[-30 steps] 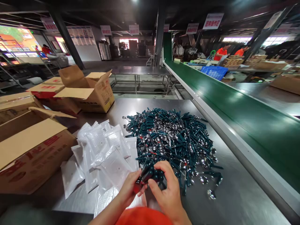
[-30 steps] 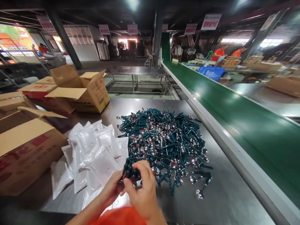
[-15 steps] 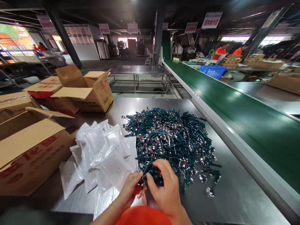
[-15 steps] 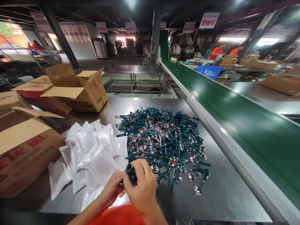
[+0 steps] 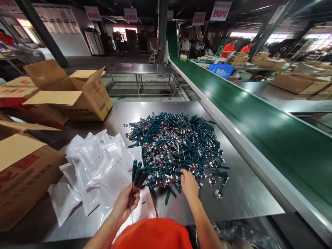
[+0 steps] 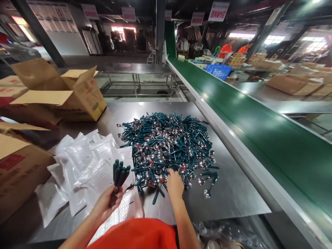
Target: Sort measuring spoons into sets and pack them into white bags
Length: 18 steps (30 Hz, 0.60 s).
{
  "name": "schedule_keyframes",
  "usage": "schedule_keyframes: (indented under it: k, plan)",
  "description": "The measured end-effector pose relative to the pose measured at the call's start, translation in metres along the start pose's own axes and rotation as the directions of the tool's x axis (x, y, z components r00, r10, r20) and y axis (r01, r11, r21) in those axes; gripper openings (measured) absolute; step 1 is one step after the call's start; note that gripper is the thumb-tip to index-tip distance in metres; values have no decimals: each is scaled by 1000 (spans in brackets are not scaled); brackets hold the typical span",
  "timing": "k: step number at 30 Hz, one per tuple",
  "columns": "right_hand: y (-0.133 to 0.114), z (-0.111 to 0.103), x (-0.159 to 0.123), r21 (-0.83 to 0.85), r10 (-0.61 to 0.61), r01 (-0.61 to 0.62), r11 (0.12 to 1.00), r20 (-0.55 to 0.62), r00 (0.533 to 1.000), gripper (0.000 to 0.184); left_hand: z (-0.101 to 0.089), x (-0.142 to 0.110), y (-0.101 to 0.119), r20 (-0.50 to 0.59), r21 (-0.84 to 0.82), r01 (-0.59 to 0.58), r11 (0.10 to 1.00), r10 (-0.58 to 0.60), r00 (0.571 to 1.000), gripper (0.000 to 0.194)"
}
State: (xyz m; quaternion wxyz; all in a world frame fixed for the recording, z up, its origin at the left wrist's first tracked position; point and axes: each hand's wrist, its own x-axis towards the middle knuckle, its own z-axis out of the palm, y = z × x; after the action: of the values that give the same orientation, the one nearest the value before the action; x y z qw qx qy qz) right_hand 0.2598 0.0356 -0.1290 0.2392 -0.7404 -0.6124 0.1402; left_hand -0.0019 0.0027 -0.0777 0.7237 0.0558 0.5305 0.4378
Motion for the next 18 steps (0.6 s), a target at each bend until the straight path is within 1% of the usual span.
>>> schedule_keyframes:
  k: [2,5,7,10,12,13,15,16,17,18]
  plan:
    - [25,20,-8,-104,4,0,995,40,999,25,-3,2,4,-7,-39,13,999,-13,1000,26]
    - [49,38,-19,-180,-72,82,980,56,996,26,-2,2,4,-8,-92,41,995,-42,999,31]
    - [60,39,-16,-177,-158,164,970,49,986,26,1,1,2,3,-101,53,994,-53,999,32]
    - [66,25,0,-113,-275,271,956,-16,961,24,2,1,1,22,-79,32,996,-31,999,32]
    - [57,10,9,-49,-321,317,947,-96,942,21,1,4,2,24,-57,-22,998,24,999,34]
    - [47,1,11,-25,-334,334,942,-140,932,19,0,6,2,21,-51,-58,997,59,998,34]
    - [16,-15,8,83,-316,345,935,-244,917,18,0,11,1,8,-50,-126,991,127,992,34]
    - [-4,-22,3,152,-285,340,928,-298,911,22,2,14,0,5,-50,-151,987,152,988,35]
    - [-25,-28,-5,396,-167,316,862,-366,916,30,4,17,-1,1,-47,-168,985,168,986,36]
    - [-45,-31,-13,596,-90,294,747,-349,933,38,7,19,-3,-7,-43,-172,984,172,985,37]
